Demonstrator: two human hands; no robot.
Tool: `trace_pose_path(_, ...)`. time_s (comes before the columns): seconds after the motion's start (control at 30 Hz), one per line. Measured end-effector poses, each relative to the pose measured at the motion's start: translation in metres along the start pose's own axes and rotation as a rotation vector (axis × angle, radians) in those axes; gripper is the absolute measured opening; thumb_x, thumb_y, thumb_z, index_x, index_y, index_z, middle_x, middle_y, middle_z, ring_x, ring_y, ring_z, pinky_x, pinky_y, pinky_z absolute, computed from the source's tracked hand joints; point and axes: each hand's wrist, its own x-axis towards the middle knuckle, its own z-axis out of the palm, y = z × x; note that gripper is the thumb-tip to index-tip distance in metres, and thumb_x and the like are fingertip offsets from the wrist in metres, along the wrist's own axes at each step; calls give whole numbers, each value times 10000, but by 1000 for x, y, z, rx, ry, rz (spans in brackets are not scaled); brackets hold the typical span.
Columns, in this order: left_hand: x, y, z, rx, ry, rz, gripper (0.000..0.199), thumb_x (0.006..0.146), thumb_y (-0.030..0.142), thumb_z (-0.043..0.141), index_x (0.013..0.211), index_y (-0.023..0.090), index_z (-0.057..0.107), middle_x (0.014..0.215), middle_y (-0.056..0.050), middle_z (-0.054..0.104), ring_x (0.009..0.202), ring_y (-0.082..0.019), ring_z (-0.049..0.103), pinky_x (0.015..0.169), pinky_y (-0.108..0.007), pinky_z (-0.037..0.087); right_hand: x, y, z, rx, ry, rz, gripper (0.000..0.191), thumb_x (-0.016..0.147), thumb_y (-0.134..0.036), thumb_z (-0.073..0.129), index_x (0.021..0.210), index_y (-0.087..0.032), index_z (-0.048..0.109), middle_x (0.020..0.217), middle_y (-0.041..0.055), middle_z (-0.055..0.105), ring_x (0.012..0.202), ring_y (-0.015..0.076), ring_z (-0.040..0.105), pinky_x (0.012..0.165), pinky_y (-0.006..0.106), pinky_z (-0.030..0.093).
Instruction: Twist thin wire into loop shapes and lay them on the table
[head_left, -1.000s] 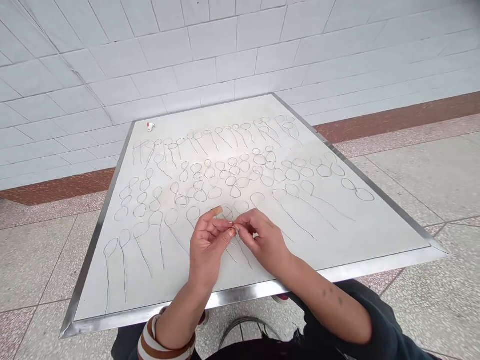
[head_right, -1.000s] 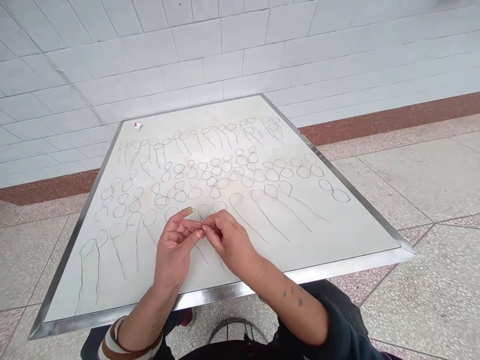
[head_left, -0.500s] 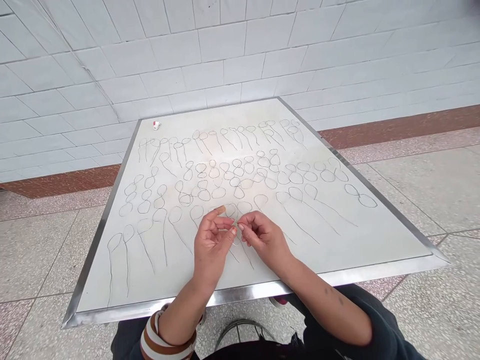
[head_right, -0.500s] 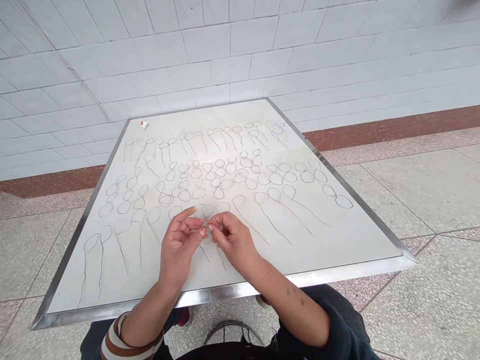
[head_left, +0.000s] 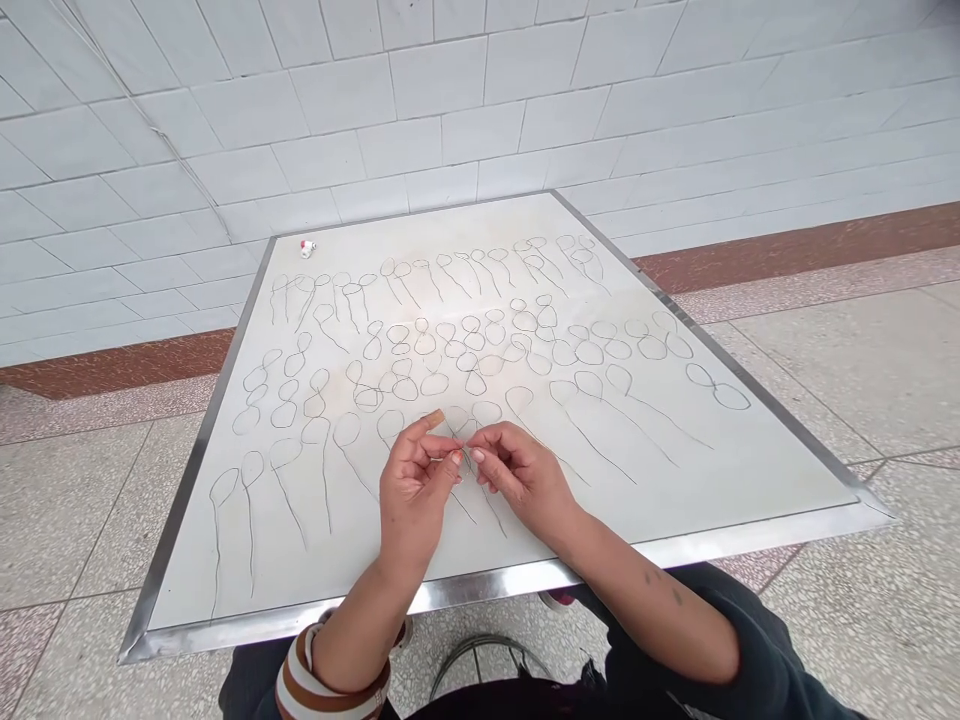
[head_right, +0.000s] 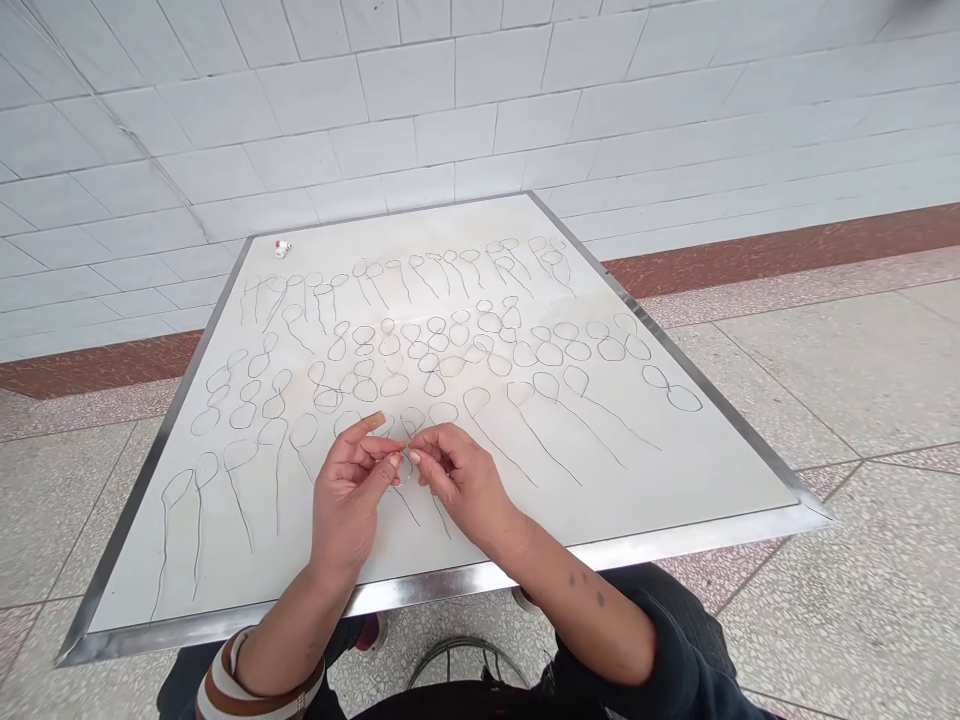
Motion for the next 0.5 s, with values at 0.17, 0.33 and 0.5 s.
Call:
trace_pose_path(0.17,1,8,-2,110,-31,-12,377,821,252,678,1192,260,608,855,-6,684,742,-119,583,681,-249,478,2,-1,-8,43,25,-84,198,881,-335,619,1059,-249,611,884,16,578,595,96,564,512,244,506)
trace_pose_path(0.33,5,10,-4,-14,-6,0,396,805,247,705,1188,273,606,921,-10,676,813,-123,603,766,-268,500,1,-10,-9,146,29,-22,127,900,-334,598,885,-217,646,768,2,603,580,95,591,545,245,526)
trace_pose_path(0.5,5,6,-4,-125,-71,-14,548,773,220,739,1278,301,544,1023,-19,655,978,-144,605,918,-313,481,0,-11,0,514,52,250,175,879,-386,637,899,-215,609,809,-14,635,688,106,658,655,259,569)
